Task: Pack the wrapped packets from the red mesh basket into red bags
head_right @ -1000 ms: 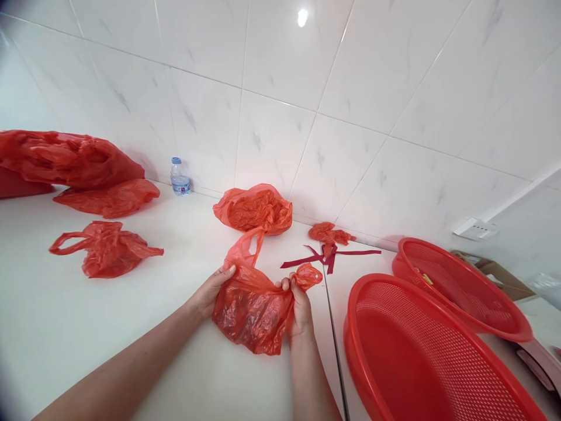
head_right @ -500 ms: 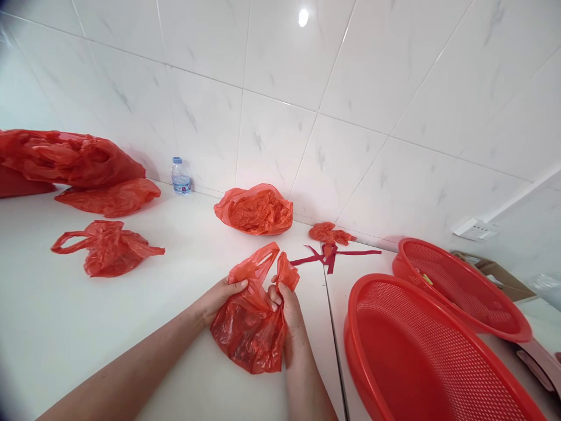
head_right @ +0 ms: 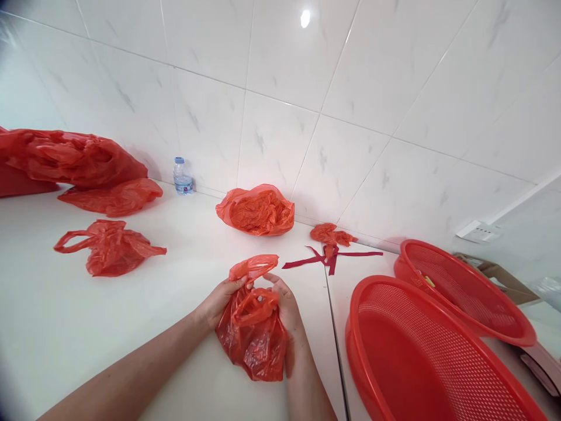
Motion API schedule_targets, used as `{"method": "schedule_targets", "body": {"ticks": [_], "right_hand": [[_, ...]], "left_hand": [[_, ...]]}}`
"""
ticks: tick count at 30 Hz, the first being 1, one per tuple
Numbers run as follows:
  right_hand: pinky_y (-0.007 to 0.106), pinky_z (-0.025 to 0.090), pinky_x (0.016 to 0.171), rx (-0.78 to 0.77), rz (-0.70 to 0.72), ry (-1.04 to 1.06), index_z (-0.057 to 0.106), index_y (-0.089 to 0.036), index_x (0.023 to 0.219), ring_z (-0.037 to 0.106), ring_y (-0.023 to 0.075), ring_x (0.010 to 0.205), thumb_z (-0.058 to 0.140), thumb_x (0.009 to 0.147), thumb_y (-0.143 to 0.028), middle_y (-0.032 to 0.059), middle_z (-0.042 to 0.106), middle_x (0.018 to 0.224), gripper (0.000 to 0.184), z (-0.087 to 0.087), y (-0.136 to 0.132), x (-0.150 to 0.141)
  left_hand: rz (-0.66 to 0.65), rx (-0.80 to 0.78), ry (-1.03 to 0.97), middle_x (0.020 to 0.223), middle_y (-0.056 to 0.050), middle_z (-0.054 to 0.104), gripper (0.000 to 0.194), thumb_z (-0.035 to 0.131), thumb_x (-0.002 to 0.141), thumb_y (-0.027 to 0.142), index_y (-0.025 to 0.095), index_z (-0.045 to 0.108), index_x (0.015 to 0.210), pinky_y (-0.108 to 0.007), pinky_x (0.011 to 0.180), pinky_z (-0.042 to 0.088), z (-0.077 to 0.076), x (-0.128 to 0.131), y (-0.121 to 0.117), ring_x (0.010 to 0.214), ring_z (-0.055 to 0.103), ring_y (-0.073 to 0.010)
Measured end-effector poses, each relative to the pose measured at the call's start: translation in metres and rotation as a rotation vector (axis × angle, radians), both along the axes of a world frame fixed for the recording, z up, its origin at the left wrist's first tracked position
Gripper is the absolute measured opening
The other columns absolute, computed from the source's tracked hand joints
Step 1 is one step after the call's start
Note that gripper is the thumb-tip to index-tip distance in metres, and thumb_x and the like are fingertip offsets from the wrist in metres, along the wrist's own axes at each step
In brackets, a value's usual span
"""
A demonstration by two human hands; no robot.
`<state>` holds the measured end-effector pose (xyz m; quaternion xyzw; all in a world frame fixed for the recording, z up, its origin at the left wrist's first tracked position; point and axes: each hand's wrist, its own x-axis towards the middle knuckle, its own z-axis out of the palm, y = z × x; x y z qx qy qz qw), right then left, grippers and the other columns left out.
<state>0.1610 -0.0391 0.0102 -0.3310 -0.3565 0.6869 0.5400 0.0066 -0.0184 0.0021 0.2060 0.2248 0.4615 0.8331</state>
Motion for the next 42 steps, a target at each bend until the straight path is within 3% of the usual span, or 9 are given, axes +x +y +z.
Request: {"method": "schedule_targets", "body": {"ticks": [3, 9, 13, 20, 25, 29, 33, 40, 42], "right_hand": [[0.024, 0.038, 0.051, 0.022, 0.095, -0.013, 0.058, -0.024, 0.113, 0.045, 0.0097, 0.047, 0.074, 0.068, -0.047, -0.0054, 0.055, 0.058, 0.053, 0.003, -0.003, -0.002], [0.022, 0.032, 0.047, -0.010, 0.111, -0.069, 0.058, -0.020, 0.067, 0.039, 0.0080, 0.045, 0.073, 0.070, -0.039, -0.0054, 0.048, 0.051, 0.025, -0.002, -0.003, -0.006], [0.022, 0.019, 0.040, -0.045, 0.067, -0.103, 0.039, -0.021, 0.047, 0.027, 0.0064, 0.036, 0.066, 0.077, -0.037, -0.0065, 0.035, 0.038, 0.044, -0.007, 0.003, -0.003], [0.023, 0.022, 0.037, -0.101, -0.106, -0.229, 0.044, -0.022, 0.049, 0.031, 0.0077, 0.034, 0.066, 0.074, -0.043, -0.0062, 0.037, 0.035, 0.040, -0.010, 0.013, 0.003], [0.022, 0.030, 0.041, -0.099, -0.169, -0.299, 0.051, -0.020, 0.060, 0.040, 0.0080, 0.042, 0.068, 0.074, -0.038, -0.0055, 0.048, 0.047, 0.028, -0.006, 0.010, -0.005], [0.022, 0.027, 0.039, -0.018, -0.115, -0.372, 0.054, -0.020, 0.069, 0.034, 0.0072, 0.035, 0.061, 0.079, -0.049, -0.0076, 0.043, 0.040, 0.032, -0.011, 0.010, -0.003], [0.024, 0.041, 0.052, 0.101, -0.020, -0.298, 0.056, -0.020, 0.081, 0.035, 0.0064, 0.036, 0.060, 0.080, -0.053, -0.0089, 0.046, 0.043, 0.032, -0.013, 0.009, 0.001], [0.028, 0.043, 0.055, -0.035, 0.030, -0.112, 0.058, -0.018, 0.060, 0.051, 0.0144, 0.052, 0.041, 0.080, -0.072, -0.0002, 0.048, 0.046, 0.060, -0.006, 0.002, 0.000], [0.026, 0.041, 0.052, -0.035, 0.016, -0.142, 0.061, -0.018, 0.062, 0.049, 0.0126, 0.049, 0.055, 0.078, -0.064, -0.0016, 0.049, 0.047, 0.049, -0.007, 0.002, 0.001]], "left_hand": [[0.023, 0.049, 0.023, 0.071, -0.003, 0.064, 0.014, 0.070, 0.076, 0.024, 0.014, 0.063, 0.082, -0.028, 0.066, 0.050, 0.001, 0.000, -0.001, 0.063, 0.063, -0.0150], [-0.003, 0.223, 0.218, 0.074, -0.001, 0.065, 0.015, 0.070, 0.074, 0.021, 0.017, 0.060, 0.084, -0.027, 0.063, 0.047, 0.003, 0.007, -0.007, 0.066, 0.061, -0.0156], [0.010, 0.285, 0.369, 0.072, 0.002, 0.062, 0.022, 0.072, 0.072, 0.022, 0.020, 0.055, 0.086, -0.023, 0.056, 0.042, -0.001, 0.011, -0.011, 0.062, 0.058, -0.0133], [0.116, 0.620, 0.546, 0.125, -0.010, 0.054, 0.093, 0.082, 0.060, 0.020, 0.029, 0.034, 0.140, -0.037, 0.094, 0.041, 0.003, 0.008, -0.020, 0.103, 0.058, -0.0244], [0.324, 0.818, 0.642, 0.144, -0.010, 0.035, 0.089, 0.086, 0.052, 0.018, 0.028, 0.050, 0.133, -0.039, 0.109, 0.027, 0.008, 0.010, -0.022, 0.129, 0.036, -0.0316], [0.241, 0.638, 0.490, 0.121, -0.010, 0.060, 0.041, 0.067, 0.078, 0.030, 0.022, 0.064, 0.118, -0.035, 0.101, 0.036, 0.009, 0.009, -0.019, 0.114, 0.053, -0.0279], [0.140, 0.394, 0.366, 0.077, -0.004, 0.072, 0.044, 0.057, 0.085, 0.037, 0.020, 0.058, 0.125, -0.034, 0.083, 0.047, 0.005, 0.007, -0.011, 0.078, 0.066, -0.0233], [0.067, 0.357, 0.383, 0.078, -0.005, 0.072, 0.035, 0.057, 0.084, 0.038, 0.019, 0.066, 0.112, -0.033, 0.076, 0.048, 0.012, 0.002, -0.006, 0.075, 0.066, -0.0235], [0.083, 0.337, 0.427, 0.083, -0.006, 0.072, 0.033, 0.059, 0.083, 0.036, 0.018, 0.067, 0.110, -0.032, 0.078, 0.047, 0.012, 0.001, -0.006, 0.078, 0.066, -0.0233]]}}
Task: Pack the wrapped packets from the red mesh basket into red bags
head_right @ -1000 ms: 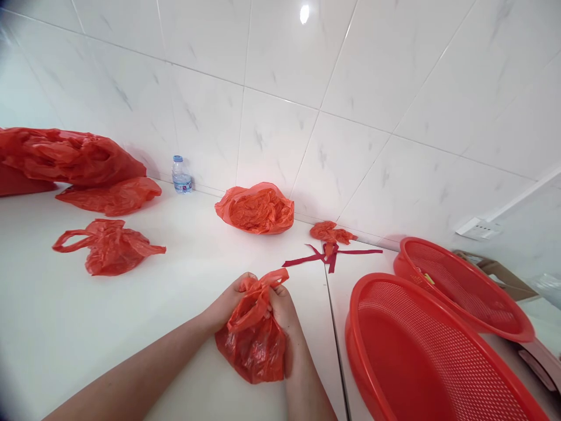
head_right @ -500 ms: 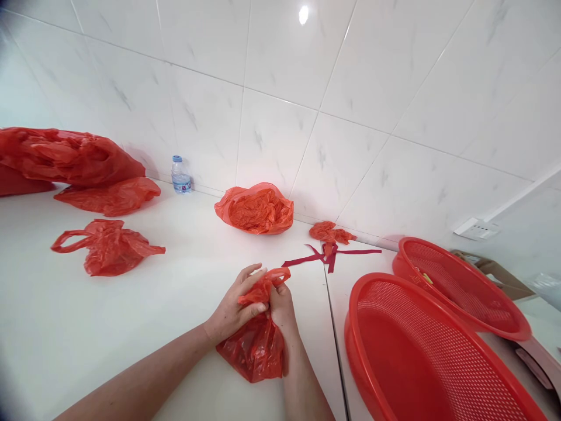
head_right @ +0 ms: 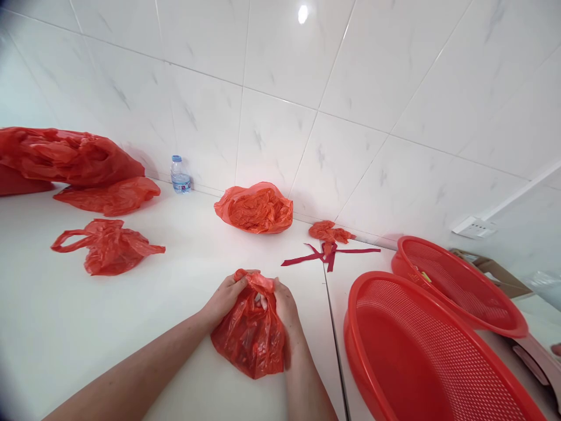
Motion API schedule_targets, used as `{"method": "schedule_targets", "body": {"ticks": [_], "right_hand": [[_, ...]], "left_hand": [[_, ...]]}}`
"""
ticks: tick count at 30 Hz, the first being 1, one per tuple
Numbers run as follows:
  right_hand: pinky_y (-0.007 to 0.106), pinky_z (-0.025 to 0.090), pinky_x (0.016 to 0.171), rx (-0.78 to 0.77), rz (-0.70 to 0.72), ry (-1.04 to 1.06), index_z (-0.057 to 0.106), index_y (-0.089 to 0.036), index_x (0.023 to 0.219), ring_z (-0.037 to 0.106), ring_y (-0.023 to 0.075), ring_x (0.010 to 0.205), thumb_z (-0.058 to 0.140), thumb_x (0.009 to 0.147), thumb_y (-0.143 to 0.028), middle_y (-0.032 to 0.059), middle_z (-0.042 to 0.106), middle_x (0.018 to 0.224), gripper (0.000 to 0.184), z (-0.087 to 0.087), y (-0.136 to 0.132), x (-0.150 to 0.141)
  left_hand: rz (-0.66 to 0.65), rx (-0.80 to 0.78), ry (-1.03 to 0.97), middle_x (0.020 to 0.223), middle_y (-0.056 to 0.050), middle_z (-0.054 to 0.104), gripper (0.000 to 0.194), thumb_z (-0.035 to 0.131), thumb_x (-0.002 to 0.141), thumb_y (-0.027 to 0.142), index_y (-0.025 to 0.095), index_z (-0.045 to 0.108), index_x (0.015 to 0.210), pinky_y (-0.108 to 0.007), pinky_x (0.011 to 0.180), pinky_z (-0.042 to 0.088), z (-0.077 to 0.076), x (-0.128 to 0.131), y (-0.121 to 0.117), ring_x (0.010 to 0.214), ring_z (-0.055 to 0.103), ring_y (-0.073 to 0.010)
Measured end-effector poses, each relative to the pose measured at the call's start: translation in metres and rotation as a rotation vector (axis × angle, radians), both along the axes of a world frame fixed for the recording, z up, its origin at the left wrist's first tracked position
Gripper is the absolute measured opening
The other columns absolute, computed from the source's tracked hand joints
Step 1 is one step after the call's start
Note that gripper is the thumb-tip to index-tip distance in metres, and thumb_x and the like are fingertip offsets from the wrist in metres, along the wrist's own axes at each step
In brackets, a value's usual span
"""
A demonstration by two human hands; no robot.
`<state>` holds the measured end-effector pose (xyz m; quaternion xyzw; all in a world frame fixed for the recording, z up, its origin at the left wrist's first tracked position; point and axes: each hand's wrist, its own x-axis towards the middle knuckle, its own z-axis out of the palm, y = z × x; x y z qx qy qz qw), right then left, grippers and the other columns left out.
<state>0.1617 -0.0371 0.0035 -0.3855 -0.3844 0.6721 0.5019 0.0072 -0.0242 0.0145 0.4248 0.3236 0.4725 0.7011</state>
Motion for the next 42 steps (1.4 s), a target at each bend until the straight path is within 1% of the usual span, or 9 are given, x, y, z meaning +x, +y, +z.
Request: {"method": "schedule_targets", "body": {"ticks": [3, 7, 10, 13, 17, 23, 33, 38, 42], "right_hand": [[0.024, 0.042, 0.053, 0.031, -0.015, -0.039, 0.063, -0.020, 0.076, 0.051, 0.0107, 0.052, 0.075, 0.069, -0.038, -0.0033, 0.059, 0.058, 0.023, 0.000, 0.001, 0.001], [0.028, 0.049, 0.063, 0.107, -0.002, -0.116, 0.057, -0.024, 0.099, 0.061, 0.0143, 0.067, 0.076, 0.068, -0.031, -0.0002, 0.066, 0.085, 0.037, 0.004, 0.000, 0.004], [0.030, 0.050, 0.067, 0.134, 0.003, -0.243, 0.052, -0.025, 0.110, 0.062, 0.0163, 0.074, 0.075, 0.069, -0.032, 0.0021, 0.066, 0.093, 0.047, 0.006, 0.001, 0.005], [0.028, 0.049, 0.067, 0.171, -0.030, -0.398, 0.056, -0.023, 0.103, 0.061, 0.0168, 0.076, 0.071, 0.071, -0.032, 0.0023, 0.065, 0.091, 0.037, 0.005, 0.002, 0.004], [0.024, 0.044, 0.058, 0.186, -0.130, -0.592, 0.060, -0.019, 0.078, 0.054, 0.0137, 0.067, 0.064, 0.072, -0.028, -0.0011, 0.062, 0.074, 0.012, 0.000, 0.005, 0.002], [0.022, 0.037, 0.051, 0.163, -0.230, -0.660, 0.059, -0.020, 0.069, 0.045, 0.0114, 0.058, 0.056, 0.070, -0.024, -0.0042, 0.055, 0.062, 0.006, -0.002, 0.006, 0.002], [0.025, 0.044, 0.062, 0.156, -0.253, -0.473, 0.066, -0.020, 0.081, 0.056, 0.0149, 0.068, 0.061, 0.066, -0.022, 0.0000, 0.066, 0.077, 0.016, -0.002, 0.007, 0.007], [0.024, 0.044, 0.061, 0.023, -0.122, -0.136, 0.066, -0.021, 0.084, 0.056, 0.0125, 0.063, 0.067, 0.064, -0.020, -0.0026, 0.064, 0.072, 0.020, -0.008, 0.013, 0.013], [0.026, 0.048, 0.068, -0.018, -0.062, 0.111, 0.064, -0.022, 0.092, 0.061, 0.0139, 0.069, 0.066, 0.065, -0.017, -0.0006, 0.067, 0.080, 0.027, -0.005, 0.010, 0.016]], "left_hand": [[0.011, -0.005, 0.057, 0.089, -0.007, 0.072, 0.032, 0.059, 0.083, 0.037, 0.019, 0.068, 0.107, -0.031, 0.078, 0.047, -0.001, -0.001, 0.000, 0.083, 0.065, -0.0233], [-0.042, -0.007, 0.019, 0.099, -0.008, 0.070, 0.035, 0.056, 0.085, 0.042, 0.020, 0.065, 0.111, -0.034, 0.083, 0.047, -0.002, 0.000, -0.001, 0.088, 0.064, -0.0241], [-0.023, -0.020, -0.041, 0.099, -0.008, 0.069, 0.037, 0.054, 0.085, 0.046, 0.020, 0.062, 0.111, -0.035, 0.084, 0.047, -0.002, 0.002, -0.003, 0.086, 0.065, -0.0234], [-0.006, 0.001, -0.032, 0.093, -0.007, 0.068, 0.034, 0.054, 0.085, 0.046, 0.019, 0.063, 0.104, -0.034, 0.080, 0.048, -0.002, 0.002, -0.004, 0.081, 0.064, -0.0210], [0.017, 0.061, 0.065, 0.085, -0.003, 0.066, 0.029, 0.055, 0.085, 0.044, 0.019, 0.064, 0.098, -0.030, 0.076, 0.048, -0.001, 0.002, -0.006, 0.076, 0.061, -0.0170], [-0.058, 0.220, 0.152, 0.106, -0.007, 0.067, 0.030, 0.050, 0.089, 0.038, 0.019, 0.065, 0.106, -0.034, 0.086, 0.047, 0.004, 0.003, -0.010, 0.094, 0.061, -0.0205], [-0.013, 0.423, 0.443, 0.105, -0.003, 0.067, 0.027, 0.047, 0.088, 0.026, 0.026, 0.069, 0.103, -0.033, 0.091, 0.046, -0.004, 0.005, -0.008, 0.098, 0.061, -0.0186], [0.004, 0.474, 0.496, 0.102, -0.001, 0.066, 0.028, 0.045, 0.089, 0.024, 0.028, 0.069, 0.104, -0.030, 0.086, 0.048, -0.004, 0.004, -0.008, 0.093, 0.061, -0.0163], [0.057, 0.570, 0.577, 0.096, -0.002, 0.063, 0.031, 0.044, 0.088, 0.020, 0.029, 0.068, 0.107, -0.029, 0.081, 0.049, -0.005, 0.002, -0.007, 0.087, 0.061, -0.0153]]}}
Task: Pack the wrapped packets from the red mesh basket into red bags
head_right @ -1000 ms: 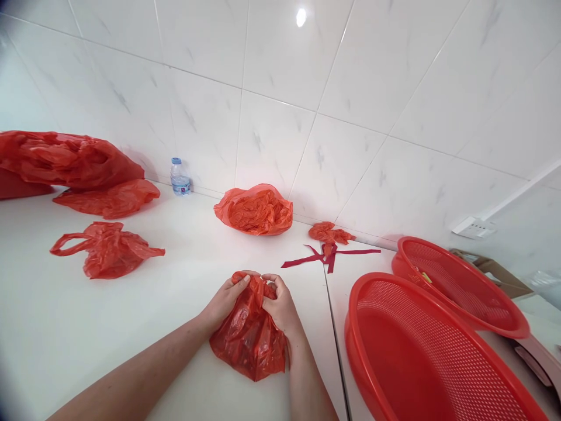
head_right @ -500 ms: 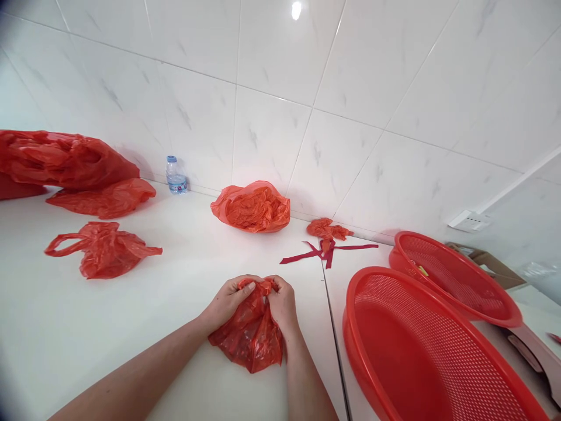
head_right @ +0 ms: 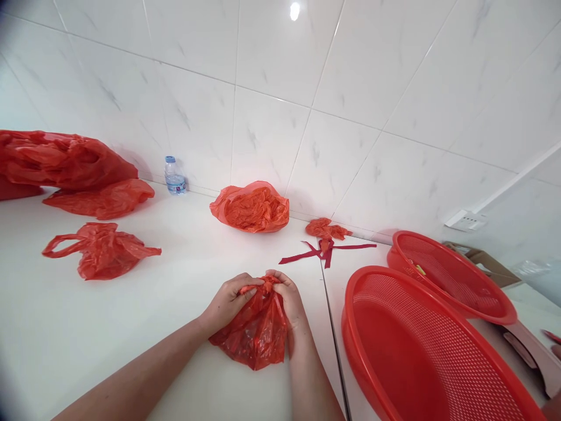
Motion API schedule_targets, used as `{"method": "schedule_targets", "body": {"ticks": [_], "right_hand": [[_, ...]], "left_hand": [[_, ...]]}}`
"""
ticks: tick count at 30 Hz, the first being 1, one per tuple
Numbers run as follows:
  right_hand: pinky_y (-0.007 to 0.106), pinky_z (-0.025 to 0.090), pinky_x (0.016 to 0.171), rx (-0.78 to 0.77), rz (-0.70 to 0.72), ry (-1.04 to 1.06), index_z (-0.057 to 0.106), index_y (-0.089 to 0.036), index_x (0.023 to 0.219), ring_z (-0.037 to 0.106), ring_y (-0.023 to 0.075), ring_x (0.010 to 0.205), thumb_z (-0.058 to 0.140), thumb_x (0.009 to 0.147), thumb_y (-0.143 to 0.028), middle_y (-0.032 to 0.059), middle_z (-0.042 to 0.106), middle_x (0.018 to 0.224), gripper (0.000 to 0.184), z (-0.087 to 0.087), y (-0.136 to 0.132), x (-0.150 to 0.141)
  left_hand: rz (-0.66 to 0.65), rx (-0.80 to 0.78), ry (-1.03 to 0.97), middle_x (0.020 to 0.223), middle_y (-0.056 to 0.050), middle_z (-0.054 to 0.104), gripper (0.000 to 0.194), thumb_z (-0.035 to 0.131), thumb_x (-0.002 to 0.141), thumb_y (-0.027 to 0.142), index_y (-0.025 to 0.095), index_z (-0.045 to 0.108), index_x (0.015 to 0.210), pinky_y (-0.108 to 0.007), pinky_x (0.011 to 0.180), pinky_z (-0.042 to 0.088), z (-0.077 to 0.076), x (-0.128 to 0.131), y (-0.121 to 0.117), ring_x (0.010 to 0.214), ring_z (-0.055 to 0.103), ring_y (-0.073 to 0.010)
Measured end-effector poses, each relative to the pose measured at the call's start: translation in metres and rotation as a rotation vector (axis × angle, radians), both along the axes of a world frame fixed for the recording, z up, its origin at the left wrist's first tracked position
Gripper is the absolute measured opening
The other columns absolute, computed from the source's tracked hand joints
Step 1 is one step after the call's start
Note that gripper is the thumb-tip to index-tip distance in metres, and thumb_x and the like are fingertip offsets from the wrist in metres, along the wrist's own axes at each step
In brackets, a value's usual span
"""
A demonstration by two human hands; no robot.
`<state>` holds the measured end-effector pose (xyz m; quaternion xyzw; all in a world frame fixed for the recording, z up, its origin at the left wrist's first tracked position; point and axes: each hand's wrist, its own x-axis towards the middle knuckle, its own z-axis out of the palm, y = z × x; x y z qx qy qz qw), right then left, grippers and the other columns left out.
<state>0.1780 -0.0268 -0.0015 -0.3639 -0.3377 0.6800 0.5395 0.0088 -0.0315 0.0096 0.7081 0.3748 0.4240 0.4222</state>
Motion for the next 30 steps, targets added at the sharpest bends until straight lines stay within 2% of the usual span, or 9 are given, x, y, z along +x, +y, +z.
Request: {"method": "schedule_targets", "body": {"ticks": [4, 9, 13, 16, 20, 24, 25, 27, 30], "right_hand": [[0.030, 0.050, 0.071, 0.005, -0.038, 0.122, 0.062, -0.021, 0.092, 0.062, 0.0157, 0.073, 0.065, 0.073, -0.029, 0.0012, 0.067, 0.082, 0.020, 0.006, -0.004, 0.003], [0.024, 0.048, 0.065, 0.082, -0.158, 0.098, 0.058, -0.023, 0.080, 0.059, 0.0102, 0.064, 0.074, 0.065, -0.018, -0.0055, 0.062, 0.074, 0.022, 0.006, 0.000, 0.011], [0.026, 0.048, 0.062, 0.113, -0.419, -0.027, 0.054, -0.023, 0.080, 0.058, 0.0108, 0.061, 0.073, 0.065, -0.023, -0.0056, 0.059, 0.071, 0.024, -0.001, 0.008, 0.028], [0.024, 0.048, 0.064, 0.095, -0.668, -0.148, 0.054, -0.023, 0.078, 0.056, 0.0095, 0.063, 0.071, 0.063, -0.024, -0.0058, 0.057, 0.073, 0.023, -0.010, 0.014, 0.046], [0.021, 0.047, 0.066, 0.066, -0.814, -0.209, 0.054, -0.024, 0.081, 0.054, 0.0071, 0.066, 0.068, 0.066, -0.023, -0.0073, 0.055, 0.077, 0.021, -0.019, 0.018, 0.060], [0.021, 0.048, 0.068, 0.050, -0.828, -0.242, 0.055, -0.023, 0.084, 0.055, 0.0078, 0.069, 0.068, 0.068, -0.025, -0.0057, 0.056, 0.081, 0.020, -0.020, 0.017, 0.062], [0.023, 0.049, 0.069, 0.054, -0.820, -0.242, 0.056, -0.023, 0.086, 0.056, 0.0086, 0.070, 0.068, 0.068, -0.026, -0.0050, 0.056, 0.082, 0.021, -0.020, 0.017, 0.062], [0.027, 0.051, 0.073, 0.077, -0.787, -0.211, 0.054, -0.023, 0.092, 0.059, 0.0113, 0.074, 0.070, 0.069, -0.030, -0.0030, 0.059, 0.085, 0.028, -0.017, 0.016, 0.063], [0.034, 0.053, 0.077, 0.099, -0.627, -0.120, 0.050, -0.025, 0.108, 0.063, 0.0160, 0.082, 0.069, 0.073, -0.042, 0.0018, 0.062, 0.096, 0.043, -0.008, 0.012, 0.063]], "left_hand": [[0.015, 0.122, 0.055, 0.092, -0.003, 0.060, 0.033, 0.044, 0.087, 0.015, 0.028, 0.067, 0.107, -0.028, 0.079, 0.050, -0.004, -0.001, 0.001, 0.083, 0.060, -0.0143], [0.020, 0.274, 0.099, 0.101, -0.004, 0.059, 0.039, 0.041, 0.087, 0.010, 0.028, 0.063, 0.113, -0.029, 0.080, 0.052, -0.006, -0.001, 0.000, 0.091, 0.059, -0.0154], [0.109, 0.597, 0.127, 0.126, -0.008, 0.051, 0.043, 0.037, 0.087, 0.006, 0.028, 0.059, 0.118, -0.039, 0.091, 0.047, -0.002, -0.003, -0.003, 0.114, 0.050, -0.0200], [0.091, 0.713, 0.070, 0.117, -0.007, 0.058, 0.036, 0.036, 0.088, 0.006, 0.024, 0.060, 0.107, -0.038, 0.088, 0.047, 0.003, -0.005, -0.007, 0.109, 0.052, -0.0196], [0.077, 0.613, -0.010, 0.087, -0.005, 0.064, 0.023, 0.037, 0.093, 0.014, 0.021, 0.058, 0.090, -0.031, 0.073, 0.049, 0.004, -0.006, -0.011, 0.084, 0.058, -0.0167], [0.129, 0.412, 0.034, 0.079, -0.004, 0.062, 0.029, 0.033, 0.096, 0.026, 0.021, 0.056, 0.081, -0.030, 0.068, 0.048, 0.002, -0.007, -0.009, 0.075, 0.058, -0.0162], [0.122, 0.386, 0.066, 0.083, -0.005, 0.063, 0.027, 0.035, 0.095, 0.031, 0.021, 0.057, 0.084, -0.031, 0.071, 0.048, 0.002, -0.008, -0.007, 0.078, 0.058, -0.0173], [0.071, 0.359, 0.144, 0.103, -0.009, 0.063, 0.025, 0.049, 0.089, 0.041, 0.021, 0.057, 0.103, -0.036, 0.083, 0.048, 0.003, -0.011, -0.002, 0.096, 0.058, -0.0219], [-0.046, 0.314, 0.234, 0.137, -0.016, 0.044, 0.077, 0.070, 0.071, 0.051, 0.022, 0.038, 0.136, -0.045, 0.101, 0.039, 0.000, -0.013, 0.006, 0.126, 0.042, -0.0307]]}}
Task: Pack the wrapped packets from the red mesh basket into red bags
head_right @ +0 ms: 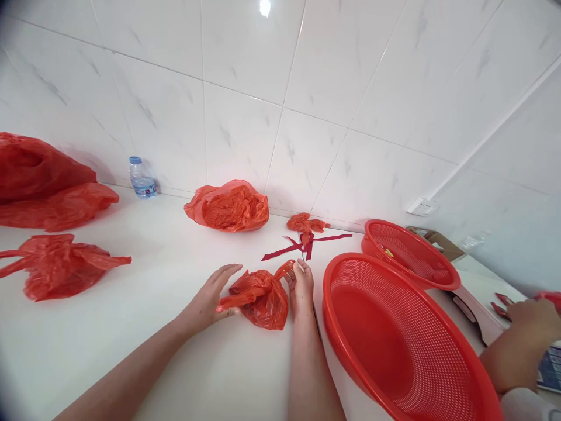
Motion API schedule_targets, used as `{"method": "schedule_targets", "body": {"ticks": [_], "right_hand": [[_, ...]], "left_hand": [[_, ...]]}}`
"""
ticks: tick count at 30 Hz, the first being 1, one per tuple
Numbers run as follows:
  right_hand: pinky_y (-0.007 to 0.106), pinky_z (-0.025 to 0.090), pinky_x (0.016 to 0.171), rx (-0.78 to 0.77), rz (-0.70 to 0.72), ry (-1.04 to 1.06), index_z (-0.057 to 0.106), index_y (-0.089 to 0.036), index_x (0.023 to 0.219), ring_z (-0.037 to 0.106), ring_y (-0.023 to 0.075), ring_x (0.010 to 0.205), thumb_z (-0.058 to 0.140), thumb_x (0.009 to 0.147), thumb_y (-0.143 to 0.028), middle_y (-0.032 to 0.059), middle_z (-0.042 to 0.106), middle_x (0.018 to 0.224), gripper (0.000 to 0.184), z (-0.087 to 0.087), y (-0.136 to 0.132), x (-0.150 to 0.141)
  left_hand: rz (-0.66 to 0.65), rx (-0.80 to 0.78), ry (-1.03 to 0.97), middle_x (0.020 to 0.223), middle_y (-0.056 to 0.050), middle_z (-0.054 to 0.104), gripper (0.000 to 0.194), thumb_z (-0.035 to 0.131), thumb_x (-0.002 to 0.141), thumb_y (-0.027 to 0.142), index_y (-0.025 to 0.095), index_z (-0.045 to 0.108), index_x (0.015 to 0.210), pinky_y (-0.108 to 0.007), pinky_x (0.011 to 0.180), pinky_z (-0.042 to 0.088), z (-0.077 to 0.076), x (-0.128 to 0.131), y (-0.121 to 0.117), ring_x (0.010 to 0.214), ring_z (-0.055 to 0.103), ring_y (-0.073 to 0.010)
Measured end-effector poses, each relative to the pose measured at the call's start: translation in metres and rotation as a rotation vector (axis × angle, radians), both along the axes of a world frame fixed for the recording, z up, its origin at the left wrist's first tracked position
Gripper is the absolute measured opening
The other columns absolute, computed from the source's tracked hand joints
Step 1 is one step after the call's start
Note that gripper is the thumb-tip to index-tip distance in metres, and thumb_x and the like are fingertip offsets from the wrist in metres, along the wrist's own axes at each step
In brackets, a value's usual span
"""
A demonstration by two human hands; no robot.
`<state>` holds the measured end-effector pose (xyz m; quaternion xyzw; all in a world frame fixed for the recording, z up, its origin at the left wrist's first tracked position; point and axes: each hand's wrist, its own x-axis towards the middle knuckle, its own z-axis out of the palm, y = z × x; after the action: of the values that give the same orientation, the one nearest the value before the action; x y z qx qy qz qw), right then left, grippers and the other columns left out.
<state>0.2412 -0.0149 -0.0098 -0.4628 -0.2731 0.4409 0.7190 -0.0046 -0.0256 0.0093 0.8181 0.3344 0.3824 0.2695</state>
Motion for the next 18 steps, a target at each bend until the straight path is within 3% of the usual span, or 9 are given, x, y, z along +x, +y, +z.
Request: {"method": "schedule_targets", "body": {"ticks": [2, 5, 7, 9, 11, 13, 18], "right_hand": [[0.037, 0.053, 0.079, 0.001, 0.188, -0.017, 0.047, -0.029, 0.119, 0.063, 0.0186, 0.089, 0.067, 0.074, -0.050, 0.0044, 0.061, 0.111, 0.054, 0.007, -0.005, -0.005], [0.041, 0.051, 0.085, 0.045, 0.436, -0.175, 0.041, -0.033, 0.132, 0.060, 0.0217, 0.102, 0.070, 0.069, -0.054, 0.0058, 0.053, 0.129, 0.073, 0.014, -0.014, -0.022], [0.043, 0.045, 0.094, 0.079, 0.492, -0.330, 0.040, -0.032, 0.135, 0.055, 0.0231, 0.113, 0.074, 0.065, -0.048, 0.0064, 0.049, 0.134, 0.079, 0.015, -0.019, -0.039], [0.043, 0.036, 0.104, 0.077, 0.475, -0.516, 0.043, -0.030, 0.134, 0.047, 0.0239, 0.122, 0.075, 0.066, -0.040, 0.0060, 0.047, 0.137, 0.076, 0.013, -0.021, -0.056], [0.042, 0.032, 0.107, 0.057, 0.425, -0.676, 0.049, -0.028, 0.129, 0.044, 0.0242, 0.125, 0.073, 0.067, -0.036, 0.0053, 0.049, 0.135, 0.067, 0.011, -0.021, -0.070], [0.041, 0.035, 0.104, 0.035, 0.365, -0.764, 0.055, -0.027, 0.121, 0.048, 0.0243, 0.120, 0.070, 0.070, -0.036, 0.0048, 0.055, 0.127, 0.054, 0.011, -0.021, -0.078], [0.035, 0.044, 0.087, 0.003, 0.223, -0.853, 0.061, -0.025, 0.097, 0.056, 0.0208, 0.097, 0.065, 0.073, -0.034, 0.0027, 0.061, 0.103, 0.026, 0.019, -0.024, -0.083]], "left_hand": [[-0.054, -0.072, 0.043, 0.146, -0.018, 0.032, 0.095, 0.074, 0.067, 0.051, 0.021, 0.026, 0.144, -0.048, 0.105, 0.035, -0.005, 0.000, 0.003, 0.133, 0.033, -0.0335], [-0.133, -0.143, 0.017, 0.149, -0.017, 0.027, 0.106, 0.075, 0.065, 0.049, 0.024, 0.014, 0.148, -0.049, 0.104, 0.035, -0.014, 0.005, 0.004, 0.134, 0.032, -0.0341], [-0.155, -0.149, -0.011, 0.147, -0.016, 0.031, 0.112, 0.079, 0.060, 0.047, 0.025, 0.013, 0.148, -0.050, 0.103, 0.036, -0.018, 0.011, 0.002, 0.131, 0.035, -0.0354], [-0.128, -0.149, -0.003, 0.141, -0.015, 0.038, 0.111, 0.082, 0.054, 0.045, 0.025, 0.022, 0.145, -0.051, 0.100, 0.037, -0.020, 0.018, -0.001, 0.127, 0.039, -0.0372], [-0.075, -0.157, 0.026, 0.134, -0.013, 0.045, 0.098, 0.082, 0.052, 0.041, 0.026, 0.036, 0.137, -0.050, 0.096, 0.039, -0.019, 0.025, -0.005, 0.121, 0.043, -0.0367], [-0.018, -0.173, 0.046, 0.123, -0.009, 0.052, 0.078, 0.079, 0.056, 0.036, 0.026, 0.046, 0.126, -0.047, 0.093, 0.040, -0.017, 0.030, -0.007, 0.113, 0.049, -0.0331], [0.120, -0.184, 0.075, 0.095, -0.002, 0.056, 0.030, 0.062, 0.070, 0.024, 0.025, 0.052, 0.098, -0.038, 0.084, 0.044, -0.016, 0.035, -0.008, 0.091, 0.054, -0.0220]]}}
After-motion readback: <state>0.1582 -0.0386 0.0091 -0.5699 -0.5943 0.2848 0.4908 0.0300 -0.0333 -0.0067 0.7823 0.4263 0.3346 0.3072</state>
